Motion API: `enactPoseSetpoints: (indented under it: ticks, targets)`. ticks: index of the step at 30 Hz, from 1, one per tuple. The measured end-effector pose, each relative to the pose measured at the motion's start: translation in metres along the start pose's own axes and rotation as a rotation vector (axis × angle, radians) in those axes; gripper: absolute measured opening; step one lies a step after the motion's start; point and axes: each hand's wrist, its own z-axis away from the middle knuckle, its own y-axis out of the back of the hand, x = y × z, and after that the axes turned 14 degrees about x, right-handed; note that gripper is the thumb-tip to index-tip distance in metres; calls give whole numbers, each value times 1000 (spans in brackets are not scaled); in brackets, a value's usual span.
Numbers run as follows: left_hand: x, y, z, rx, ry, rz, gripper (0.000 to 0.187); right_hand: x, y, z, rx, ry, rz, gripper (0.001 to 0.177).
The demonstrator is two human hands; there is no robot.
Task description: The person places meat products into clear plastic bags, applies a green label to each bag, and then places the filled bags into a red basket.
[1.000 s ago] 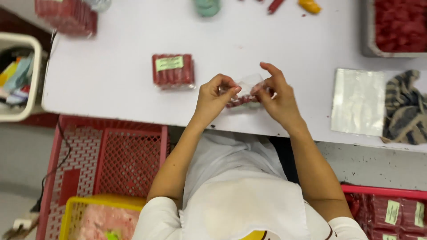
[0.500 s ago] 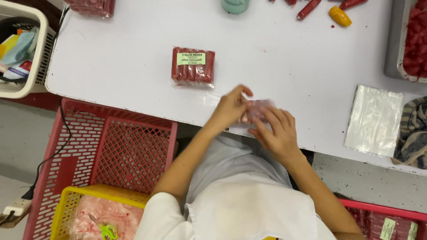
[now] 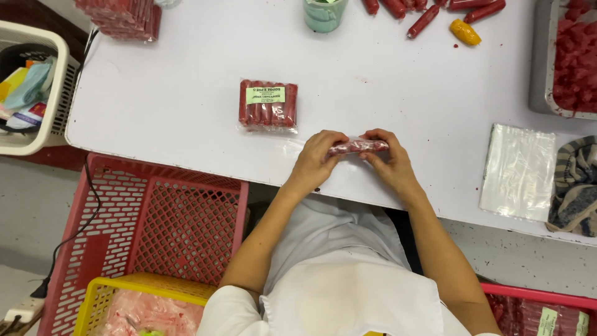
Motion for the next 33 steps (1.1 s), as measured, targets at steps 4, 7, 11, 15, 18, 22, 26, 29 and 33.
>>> enactPoseSetpoints:
  ticks: [4,7,11,15,18,22,26,29,33]
  targets:
    - [-6,-1,10,25,139,78,47,-12,-2,3,-3,-21,-9,45]
    - [3,2,21,140,90,13,51,-14,-8,0,-25,16,6,59]
    - [25,35,14,376,-95,-225,51,-38,-40,-14,-132,37,-128,77]
    - [25,86,-24,519,-154,-477,44,-90,-84,-40,-187,149,-116,63]
    - [-18,114,-60,561,-164,-663,34,-116,-116,-71,-170,79,45,57]
    - [-58,121,-73,446,33,-773,31,-103,-135,-93,-234,-14,325,59]
    - [-34,121,-75,443,92,-681,33,-90,-95,-65,-167,-14,180,52]
    - [-3,91,-76,556,-252,-727,35,-62,-48,-19,-104,-37,139,41]
    - [60,1,-62,392,-576,-367,17,-9,16,71,76,-268,61,26]
